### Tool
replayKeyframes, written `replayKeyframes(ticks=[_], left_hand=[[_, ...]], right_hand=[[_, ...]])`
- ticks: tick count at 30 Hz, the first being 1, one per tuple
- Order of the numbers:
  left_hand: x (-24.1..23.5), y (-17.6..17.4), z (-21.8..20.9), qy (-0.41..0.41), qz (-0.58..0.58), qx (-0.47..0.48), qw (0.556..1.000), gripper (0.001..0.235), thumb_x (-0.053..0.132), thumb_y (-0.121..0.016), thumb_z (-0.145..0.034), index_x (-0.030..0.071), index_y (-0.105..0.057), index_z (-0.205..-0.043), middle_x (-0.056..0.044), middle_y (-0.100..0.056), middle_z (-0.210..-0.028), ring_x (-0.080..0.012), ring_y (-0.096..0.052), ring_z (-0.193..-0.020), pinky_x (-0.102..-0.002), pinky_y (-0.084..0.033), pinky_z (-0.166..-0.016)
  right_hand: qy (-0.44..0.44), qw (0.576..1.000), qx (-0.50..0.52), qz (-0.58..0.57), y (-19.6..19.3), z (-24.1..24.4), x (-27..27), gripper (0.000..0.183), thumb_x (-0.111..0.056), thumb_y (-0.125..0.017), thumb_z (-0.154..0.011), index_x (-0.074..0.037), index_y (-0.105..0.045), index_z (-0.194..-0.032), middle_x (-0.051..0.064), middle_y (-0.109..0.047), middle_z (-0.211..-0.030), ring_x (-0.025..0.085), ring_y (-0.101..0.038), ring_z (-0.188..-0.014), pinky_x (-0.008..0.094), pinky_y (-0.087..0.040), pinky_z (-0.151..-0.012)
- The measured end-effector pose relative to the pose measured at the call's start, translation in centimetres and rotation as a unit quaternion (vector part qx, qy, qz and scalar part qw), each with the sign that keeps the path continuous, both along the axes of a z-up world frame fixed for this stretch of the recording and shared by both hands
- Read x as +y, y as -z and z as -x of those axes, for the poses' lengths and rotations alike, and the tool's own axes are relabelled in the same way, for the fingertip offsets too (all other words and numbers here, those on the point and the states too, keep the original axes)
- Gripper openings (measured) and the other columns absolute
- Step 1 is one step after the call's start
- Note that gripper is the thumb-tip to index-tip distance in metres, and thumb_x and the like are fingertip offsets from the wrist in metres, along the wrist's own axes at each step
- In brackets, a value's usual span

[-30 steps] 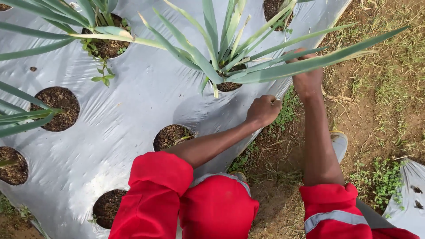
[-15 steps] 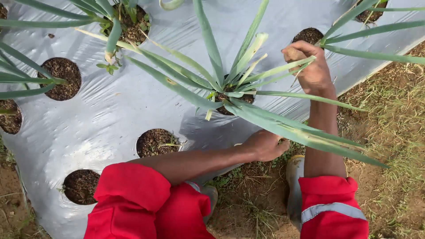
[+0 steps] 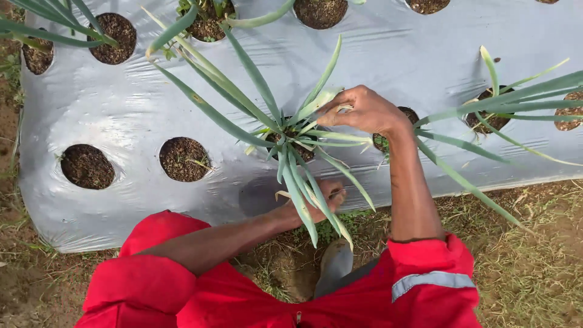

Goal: Removing dead or yellowing leaves from onion plants in a field to maintain plant health.

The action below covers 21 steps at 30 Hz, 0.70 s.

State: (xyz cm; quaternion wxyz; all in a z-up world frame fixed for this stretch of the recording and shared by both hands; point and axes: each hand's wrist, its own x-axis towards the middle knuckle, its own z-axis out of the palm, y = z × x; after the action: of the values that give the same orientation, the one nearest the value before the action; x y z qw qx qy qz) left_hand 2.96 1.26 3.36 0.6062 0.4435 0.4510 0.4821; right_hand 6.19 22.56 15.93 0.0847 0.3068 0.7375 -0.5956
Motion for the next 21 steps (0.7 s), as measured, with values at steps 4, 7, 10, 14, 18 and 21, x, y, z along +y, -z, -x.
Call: replayKeyframes(ticks=[4, 7, 10, 14, 18, 21], left_hand=[[1.3, -5.3, -2.8, 0.006, -0.127, 0.663, 0.738, 0.009, 0.011, -0.057, -0.098, 0.011, -0.066, -0.095, 0.003, -0.066, -0.055, -0.0067, -0.062, -0.046, -0.016, -0.052, -0.052], [2.6, -4.5, -4.1, -0.256, -0.026, 0.255, 0.932, 0.036, 0.022, -0.055, -0.104, 0.015, -0.052, -0.068, -0.002, -0.048, -0.044, -0.0107, -0.045, -0.033, -0.021, -0.037, -0.042], [2.3, -5.0, -5.4, -0.325, -0.069, 0.276, 0.902, 0.034, 0.016, -0.059, -0.093, 0.017, -0.044, -0.062, 0.001, -0.042, -0.043, -0.0115, -0.04, -0.033, -0.022, -0.035, -0.041], [2.2, -9.1, -4.1, -0.361, -0.136, 0.23, 0.893, 0.048, 0.005, -0.058, -0.082, 0.022, -0.021, -0.056, 0.005, -0.024, -0.048, -0.0098, -0.024, -0.04, -0.021, -0.031, -0.045], [0.2, -0.4, -4.7, -0.386, -0.152, 0.331, 0.847, 0.039, 0.019, -0.059, -0.088, 0.022, -0.033, -0.059, 0.005, -0.027, -0.047, -0.0157, -0.033, -0.036, -0.024, -0.034, -0.044], [3.8, -4.3, -2.2, -0.493, -0.461, 0.35, 0.649, 0.038, 0.011, -0.057, -0.081, 0.016, -0.032, -0.053, 0.006, -0.036, -0.042, -0.0103, -0.04, -0.034, -0.016, -0.035, -0.043]], right_hand=[[-0.057, 0.997, 0.007, -0.056, 4.1, -2.0, 1.5, 0.018, -0.023, -0.083, -0.088, -0.013, -0.082, -0.103, 0.014, -0.079, -0.102, 0.033, -0.072, -0.09, 0.053, -0.052, -0.096], [-0.05, 0.994, 0.054, -0.077, 6.8, -3.6, 1.6, 0.014, -0.012, -0.079, -0.092, -0.013, -0.082, -0.106, 0.013, -0.078, -0.092, 0.01, -0.049, -0.046, 0.05, -0.058, -0.087], [0.009, 0.99, 0.094, -0.102, 8.6, -5.1, 0.3, 0.017, -0.018, -0.074, -0.092, -0.021, -0.081, -0.107, 0.007, -0.077, -0.089, 0.011, -0.062, -0.066, 0.042, -0.057, -0.078], [0.071, 0.985, 0.151, -0.045, 7.0, -5.8, -1.3, 0.023, -0.014, -0.063, -0.097, -0.016, -0.081, -0.112, 0.015, -0.074, -0.083, 0.018, -0.06, -0.071, 0.044, -0.056, -0.078], [0.026, 0.98, 0.161, -0.111, 11.7, -5.2, 0.0, 0.021, -0.016, -0.061, -0.099, -0.014, -0.082, -0.102, 0.015, -0.073, -0.085, 0.025, -0.064, -0.074, 0.043, -0.054, -0.076], [0.017, 0.972, 0.164, -0.17, 11.9, -4.1, -0.9, 0.016, -0.029, -0.072, -0.096, -0.016, -0.08, -0.095, 0.012, -0.071, -0.081, 0.025, -0.067, -0.076, 0.043, -0.055, -0.076]])
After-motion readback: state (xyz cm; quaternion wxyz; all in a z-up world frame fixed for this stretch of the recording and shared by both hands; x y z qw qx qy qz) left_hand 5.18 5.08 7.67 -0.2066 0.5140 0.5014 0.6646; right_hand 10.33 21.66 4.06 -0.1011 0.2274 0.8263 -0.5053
